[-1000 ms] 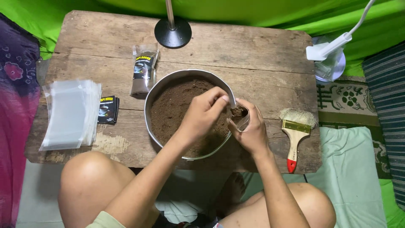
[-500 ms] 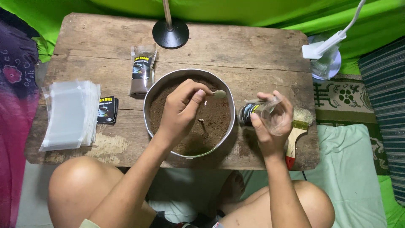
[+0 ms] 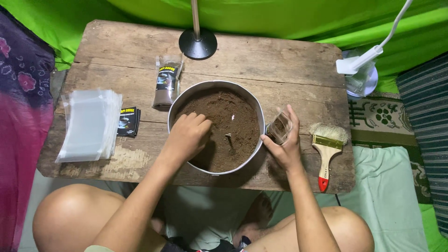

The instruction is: Planting small white seeds into a bowl of soil by hand

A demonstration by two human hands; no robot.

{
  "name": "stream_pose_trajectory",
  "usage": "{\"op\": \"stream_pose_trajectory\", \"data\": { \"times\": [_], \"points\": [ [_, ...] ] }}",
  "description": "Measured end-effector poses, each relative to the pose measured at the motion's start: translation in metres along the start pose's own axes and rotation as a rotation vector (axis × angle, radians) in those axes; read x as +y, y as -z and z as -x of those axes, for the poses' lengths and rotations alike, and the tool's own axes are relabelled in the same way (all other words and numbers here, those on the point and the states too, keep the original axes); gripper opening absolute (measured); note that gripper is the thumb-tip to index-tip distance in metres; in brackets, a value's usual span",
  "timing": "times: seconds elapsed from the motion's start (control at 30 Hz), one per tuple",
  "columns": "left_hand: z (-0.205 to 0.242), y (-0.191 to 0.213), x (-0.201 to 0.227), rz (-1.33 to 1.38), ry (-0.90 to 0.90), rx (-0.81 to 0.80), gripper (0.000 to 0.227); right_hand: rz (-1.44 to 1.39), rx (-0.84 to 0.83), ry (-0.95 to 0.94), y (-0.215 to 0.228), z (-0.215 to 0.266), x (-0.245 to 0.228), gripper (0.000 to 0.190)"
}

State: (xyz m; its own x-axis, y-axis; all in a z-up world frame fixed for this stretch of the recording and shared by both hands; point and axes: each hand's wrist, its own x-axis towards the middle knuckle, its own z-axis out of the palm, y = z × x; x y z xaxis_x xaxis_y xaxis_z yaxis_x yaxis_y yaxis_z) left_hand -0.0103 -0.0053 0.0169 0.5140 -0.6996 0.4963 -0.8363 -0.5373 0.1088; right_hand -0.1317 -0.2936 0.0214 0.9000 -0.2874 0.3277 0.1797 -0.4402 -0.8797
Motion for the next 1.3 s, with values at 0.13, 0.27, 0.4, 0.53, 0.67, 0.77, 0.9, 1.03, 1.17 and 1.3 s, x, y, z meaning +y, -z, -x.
{"op": "stream_pose_trajectory", "data": {
  "times": [0.13, 0.27, 0.4, 0.53, 0.67, 0.77, 0.9, 1.03, 1.17, 1.3],
  "points": [
    [0.023, -0.004, -0.015, -0.064, -0.009, -0.003, 0.018, -0.028, 0.010, 0.034, 0.015, -0.005, -0.039, 0.113],
    [0.043, -0.007, -0.017, -0.059, 0.025, -0.075, 0.010, 0.204, 0.002, 0.155, 0.029, -0.008, -0.086, 0.098],
    [0.042, 0.009, -0.005, -0.010, 0.044, -0.120, 0.008, 0.486, 0.093, 0.426, 0.022, -0.002, -0.117, 0.061],
    [0.047, -0.006, -0.012, -0.012, 0.046, -0.075, 0.006, 0.501, -0.001, 0.536, -0.016, 0.005, -0.110, 0.045],
    [0.039, -0.007, -0.012, 0.013, 0.088, -0.088, 0.016, 0.620, -0.190, 0.359, -0.050, 0.000, -0.099, 0.044],
    [0.034, -0.018, -0.005, 0.023, 0.104, -0.109, 0.015, 0.680, -0.295, 0.113, -0.064, -0.007, -0.076, 0.040],
    [0.028, -0.039, 0.012, 0.033, 0.054, -0.078, 0.007, 0.642, -0.421, -0.150, -0.091, -0.020, -0.024, 0.018],
    [0.001, -0.026, 0.002, 0.050, 0.100, -0.081, 0.013, 0.615, -0.310, -0.009, -0.098, -0.033, -0.028, 0.017],
    [-0.012, -0.034, -0.031, -0.033, 0.175, -0.017, 0.015, 0.576, -0.189, 0.190, -0.098, -0.054, -0.022, 0.021],
    [-0.018, -0.023, -0.041, -0.019, 0.242, -0.010, 0.017, 0.609, -0.182, 0.185, -0.101, -0.062, -0.004, 0.021]
  ]
}}
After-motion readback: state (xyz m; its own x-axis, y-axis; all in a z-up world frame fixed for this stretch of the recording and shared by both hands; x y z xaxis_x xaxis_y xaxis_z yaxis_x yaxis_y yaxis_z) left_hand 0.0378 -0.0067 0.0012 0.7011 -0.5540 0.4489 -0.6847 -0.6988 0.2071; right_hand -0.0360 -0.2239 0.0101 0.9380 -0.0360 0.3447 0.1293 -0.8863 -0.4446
